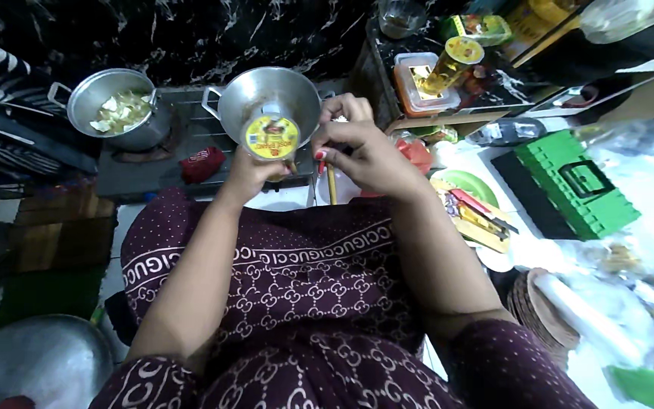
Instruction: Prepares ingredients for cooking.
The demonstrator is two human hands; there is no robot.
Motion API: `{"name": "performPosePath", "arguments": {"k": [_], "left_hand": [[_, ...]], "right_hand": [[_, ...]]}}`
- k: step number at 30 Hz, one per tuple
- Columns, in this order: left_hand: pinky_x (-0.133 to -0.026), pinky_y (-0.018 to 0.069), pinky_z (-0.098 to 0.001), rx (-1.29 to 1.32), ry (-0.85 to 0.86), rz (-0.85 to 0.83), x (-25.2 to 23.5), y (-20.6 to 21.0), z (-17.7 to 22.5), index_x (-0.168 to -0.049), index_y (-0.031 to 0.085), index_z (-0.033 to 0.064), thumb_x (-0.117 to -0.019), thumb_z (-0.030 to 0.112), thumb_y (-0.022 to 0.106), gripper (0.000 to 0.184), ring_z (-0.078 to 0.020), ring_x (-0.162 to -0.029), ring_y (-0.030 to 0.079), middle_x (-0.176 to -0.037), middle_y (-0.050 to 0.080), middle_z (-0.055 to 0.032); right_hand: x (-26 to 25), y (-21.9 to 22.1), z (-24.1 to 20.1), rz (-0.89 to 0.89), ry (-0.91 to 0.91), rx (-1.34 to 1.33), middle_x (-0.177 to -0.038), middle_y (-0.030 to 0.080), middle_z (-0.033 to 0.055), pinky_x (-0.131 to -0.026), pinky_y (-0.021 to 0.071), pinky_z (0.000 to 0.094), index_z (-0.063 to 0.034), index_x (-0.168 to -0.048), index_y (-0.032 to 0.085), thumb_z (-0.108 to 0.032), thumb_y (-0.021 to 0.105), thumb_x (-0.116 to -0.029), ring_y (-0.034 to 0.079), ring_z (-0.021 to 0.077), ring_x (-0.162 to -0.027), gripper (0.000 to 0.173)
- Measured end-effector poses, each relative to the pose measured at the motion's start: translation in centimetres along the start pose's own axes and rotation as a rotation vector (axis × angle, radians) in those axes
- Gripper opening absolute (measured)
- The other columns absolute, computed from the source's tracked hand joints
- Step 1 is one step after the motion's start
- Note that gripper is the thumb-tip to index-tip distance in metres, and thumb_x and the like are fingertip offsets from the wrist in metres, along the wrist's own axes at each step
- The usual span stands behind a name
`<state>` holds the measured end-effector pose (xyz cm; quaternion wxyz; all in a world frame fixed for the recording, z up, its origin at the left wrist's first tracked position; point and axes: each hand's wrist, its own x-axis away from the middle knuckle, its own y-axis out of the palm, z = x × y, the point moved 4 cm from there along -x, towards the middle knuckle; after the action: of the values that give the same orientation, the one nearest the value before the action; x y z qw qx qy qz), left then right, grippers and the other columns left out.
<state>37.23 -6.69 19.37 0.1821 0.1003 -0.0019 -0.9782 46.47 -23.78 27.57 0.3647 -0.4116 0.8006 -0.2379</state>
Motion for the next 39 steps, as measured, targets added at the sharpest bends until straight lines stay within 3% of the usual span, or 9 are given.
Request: {"name": "performPosePath", "arguments": {"k": [5,9,17,23,25,28,32,36,39], "left_hand": [[-0.108,0.0465,-0.0187,-0.257,0.161,-0.008,-0.5,-2.0,1.3,-0.142,0.041,-0.0088,-0.0639,-0.001,0.087,0.091,-0.0015,-0.122,0.059,-0.132,0.061,-0.0101],[-0.107,0.0475,-0.0243,-0.459,0.219,-0.105,-0.7,-1.3,1.2,-0.140,0.048,-0.0054,-0.0647,0.011,0.089,0.088,-0.0078,-0.121,0.061,-0.130,0.064,-0.0140],[-0.106,0.0469,-0.0209,-0.359,0.105,-0.367,0.0,-0.3,0.7,-0.142,0.047,-0.0067,-0.0622,0.001,0.087,0.090,-0.0061,-0.120,0.060,-0.130,0.063,-0.0133],[-0.103,0.0460,-0.0138,-0.218,0.013,-0.357,0.4,-0.5,1.8,-0.142,0.043,-0.0082,-0.0584,-0.008,0.084,0.093,0.0027,-0.117,0.059,-0.128,0.063,-0.0072],[-0.098,0.0510,-0.0141,-0.091,-0.019,-0.366,0.5,-0.5,1.8,-0.139,0.046,-0.0029,-0.0570,-0.010,0.082,0.090,0.0043,-0.111,0.062,-0.122,0.065,0.0016],[-0.090,0.0577,-0.0187,0.132,-0.053,-0.461,0.7,-0.5,1.3,-0.125,0.056,0.0153,-0.0597,0.004,0.085,0.072,0.0029,-0.101,0.068,-0.108,0.072,0.0149],[-0.088,0.0589,-0.0207,0.276,-0.109,-0.654,0.9,-0.6,0.8,-0.118,0.067,0.0257,-0.0655,0.019,0.087,0.057,0.0016,-0.099,0.069,-0.106,0.075,0.0154],[-0.090,0.0587,-0.0223,0.391,-0.149,-0.847,1.2,-0.4,0.2,-0.123,0.069,0.0312,-0.0730,0.025,0.085,0.053,0.0019,-0.103,0.068,-0.112,0.074,0.0158],[-0.080,0.0605,-0.0224,0.315,-0.244,-0.811,1.2,-1.0,-0.7,-0.118,0.069,0.0279,-0.0676,0.023,0.084,0.053,0.0003,-0.092,0.070,-0.104,0.076,0.0130]], "right_hand": [[-0.3,0.3,1.5,0.088,0.082,0.100,-0.120,0.063,0.0115,-0.102,0.0392,0.0562,-0.0136,-0.111,0.074,-0.027,0.069,-0.0956,0.052,0.0335,-0.120,0.021],[-0.4,1.8,0.5,0.060,0.086,0.070,-0.123,0.061,0.0120,-0.103,0.0420,0.0543,-0.0148,-0.124,0.073,-0.027,0.067,-0.0944,0.052,0.0329,-0.121,0.032],[-0.4,2.9,0.2,-0.142,0.044,0.082,-0.138,0.057,0.0139,-0.110,0.0339,0.0601,-0.0214,-0.101,0.081,-0.032,0.061,-0.0921,0.042,0.0385,-0.137,0.024],[-0.5,2.8,-0.5,-0.117,-0.050,-0.035,-0.122,0.061,0.0111,-0.105,0.0367,0.0573,-0.0180,-0.098,0.080,-0.023,0.064,-0.0974,0.048,0.0341,-0.127,0.017],[-0.5,3.1,-0.7,-0.070,-0.083,-0.092,-0.115,0.062,0.0093,-0.104,0.0378,0.0508,-0.0153,-0.098,0.080,-0.020,0.062,-0.0987,0.049,0.0287,-0.122,0.019],[-0.4,3.2,-1.0,-0.030,-0.121,-0.277,-0.109,0.060,0.0051,-0.106,0.0360,0.0391,-0.0113,-0.094,0.078,-0.019,0.062,-0.1011,0.049,0.0170,-0.117,0.020],[-0.4,3.7,-1.2,-0.067,-0.115,-0.478,-0.110,0.058,0.0014,-0.108,0.0353,0.0347,-0.0106,-0.090,0.076,-0.018,0.062,-0.1007,0.049,0.0100,-0.118,0.019],[-0.4,4.1,-0.9,-0.150,-0.153,-0.607,-0.110,0.058,-0.0029,-0.107,0.0370,0.0289,-0.0120,-0.091,0.075,-0.023,0.062,-0.1020,0.048,0.0045,-0.117,0.020],[-0.2,3.5,-1.7,-0.164,-0.112,-0.308,-0.109,0.061,0.0023,-0.106,0.0333,0.0429,-0.0141,-0.093,0.079,-0.025,0.063,-0.0987,0.050,0.0164,-0.117,0.020]]}}
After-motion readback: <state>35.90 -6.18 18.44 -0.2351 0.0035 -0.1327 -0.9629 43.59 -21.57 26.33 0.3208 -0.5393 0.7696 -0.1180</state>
